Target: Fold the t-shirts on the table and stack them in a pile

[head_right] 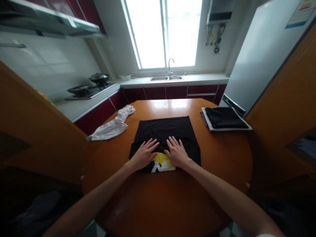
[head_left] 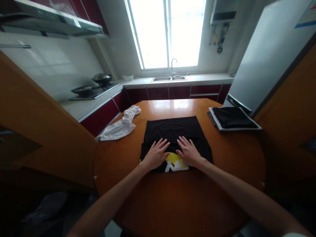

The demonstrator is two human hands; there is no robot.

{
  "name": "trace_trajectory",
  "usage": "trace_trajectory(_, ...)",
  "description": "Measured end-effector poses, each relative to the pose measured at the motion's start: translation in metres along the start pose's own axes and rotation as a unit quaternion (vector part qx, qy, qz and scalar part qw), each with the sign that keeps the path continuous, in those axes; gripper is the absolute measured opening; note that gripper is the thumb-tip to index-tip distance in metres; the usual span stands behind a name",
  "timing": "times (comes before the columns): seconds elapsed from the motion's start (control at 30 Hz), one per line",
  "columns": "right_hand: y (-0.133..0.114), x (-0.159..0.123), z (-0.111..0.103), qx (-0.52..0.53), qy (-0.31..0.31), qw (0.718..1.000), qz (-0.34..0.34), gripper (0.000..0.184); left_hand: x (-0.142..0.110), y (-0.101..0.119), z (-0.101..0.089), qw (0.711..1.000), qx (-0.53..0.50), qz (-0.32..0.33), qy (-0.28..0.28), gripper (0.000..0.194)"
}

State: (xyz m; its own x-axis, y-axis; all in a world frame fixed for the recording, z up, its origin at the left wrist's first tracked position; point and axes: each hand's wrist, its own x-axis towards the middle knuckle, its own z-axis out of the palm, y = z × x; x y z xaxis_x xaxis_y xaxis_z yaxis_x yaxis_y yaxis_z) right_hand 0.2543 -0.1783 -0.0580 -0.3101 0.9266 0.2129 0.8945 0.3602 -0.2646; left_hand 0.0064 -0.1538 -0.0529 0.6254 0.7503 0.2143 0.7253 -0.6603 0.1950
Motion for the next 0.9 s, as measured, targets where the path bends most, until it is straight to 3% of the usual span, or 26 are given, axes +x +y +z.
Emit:
trace_trajectory(0.13,0.003,-0.003,0.016,-0.014,-0.063,0.998,0.017,0.071,-0.004,0.002,0.016,0.997,0.033,-0.023,-0.061,0.062)
trace_trajectory(0.73,0.048,-0.004,0.003,-0.041,-0.055,0.989,0.128,0.072,-0.002,0.002,0.013,0.995,0.017,-0.042,-0.09,0.066)
trace_trajectory(0.9,0.043,-0.007,-0.001,-0.058,0.029,0.989,0.136,0.069,-0.001,0.003,0.003,0.997,-0.014,-0.055,-0.053,0.061)
